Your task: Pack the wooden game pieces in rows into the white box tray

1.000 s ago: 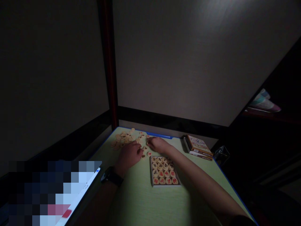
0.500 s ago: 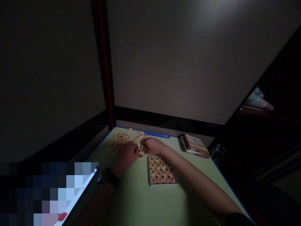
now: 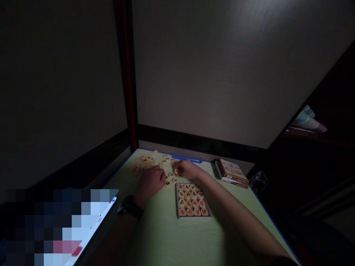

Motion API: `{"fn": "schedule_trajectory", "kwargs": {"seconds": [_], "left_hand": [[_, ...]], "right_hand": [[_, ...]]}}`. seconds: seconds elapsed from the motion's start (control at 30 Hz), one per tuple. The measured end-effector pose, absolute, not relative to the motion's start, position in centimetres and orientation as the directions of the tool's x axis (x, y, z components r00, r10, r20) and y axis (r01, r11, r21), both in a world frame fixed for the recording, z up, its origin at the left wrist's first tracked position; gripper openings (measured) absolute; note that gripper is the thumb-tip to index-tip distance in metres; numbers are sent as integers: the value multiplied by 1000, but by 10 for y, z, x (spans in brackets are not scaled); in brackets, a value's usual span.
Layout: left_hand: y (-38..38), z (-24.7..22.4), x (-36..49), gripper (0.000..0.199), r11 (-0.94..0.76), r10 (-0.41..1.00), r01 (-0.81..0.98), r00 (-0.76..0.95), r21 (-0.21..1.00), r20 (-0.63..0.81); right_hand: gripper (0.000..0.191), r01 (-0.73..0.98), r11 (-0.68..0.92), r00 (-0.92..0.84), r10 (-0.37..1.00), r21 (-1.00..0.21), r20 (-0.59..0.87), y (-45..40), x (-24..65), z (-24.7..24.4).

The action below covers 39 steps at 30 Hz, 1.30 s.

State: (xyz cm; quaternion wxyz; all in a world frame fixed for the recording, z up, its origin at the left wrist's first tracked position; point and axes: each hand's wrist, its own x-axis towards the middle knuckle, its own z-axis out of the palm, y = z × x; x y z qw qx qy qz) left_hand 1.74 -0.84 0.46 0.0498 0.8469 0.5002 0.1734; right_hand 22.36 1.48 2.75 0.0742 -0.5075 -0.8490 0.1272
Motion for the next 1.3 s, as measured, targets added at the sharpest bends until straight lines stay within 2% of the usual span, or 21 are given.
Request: {"fn": "schedule_trajectory", "kwargs": {"seconds": [0.23,0.4,0.5,0.7,0.87,0.97,1.1,1.17,1.3], "left_hand": [[-8,5,17,27,-481,874,837,433,261,220],[-7,3,16,27,-497,865,828,447,261,228],[-6,1,16,28,-501,861,829,447,250,243],[-9,3,16,30,-491,865,837,433,241,254],[-8,3,16,29,-502,859,833,448,232,249],[-7,2,17,29,-496,862,834,442,242,247],[-8,2,17,29,-502,858,829,441,245,264],[-8,3,17,28,-500,858,830,437,246,271],[-8,1,16,28,-493,863,839,435,232,259]], "right_hand": [[15,846,391,-452,886,-362,-100,18,225,24],[28,811,440,-505,859,-386,-81,19,224,25],[35,794,527,-563,825,-304,-39,19,220,26],[23,774,630,-633,773,-58,-46,12,208,28],[21,793,607,-607,795,58,-19,7,199,26],[22,832,555,-555,831,3,45,2,201,33],[25,808,542,-519,840,-230,157,-30,216,52],[25,791,542,-535,838,-286,107,-58,227,60],[17,818,507,-526,850,-273,1,-113,240,58]]}}
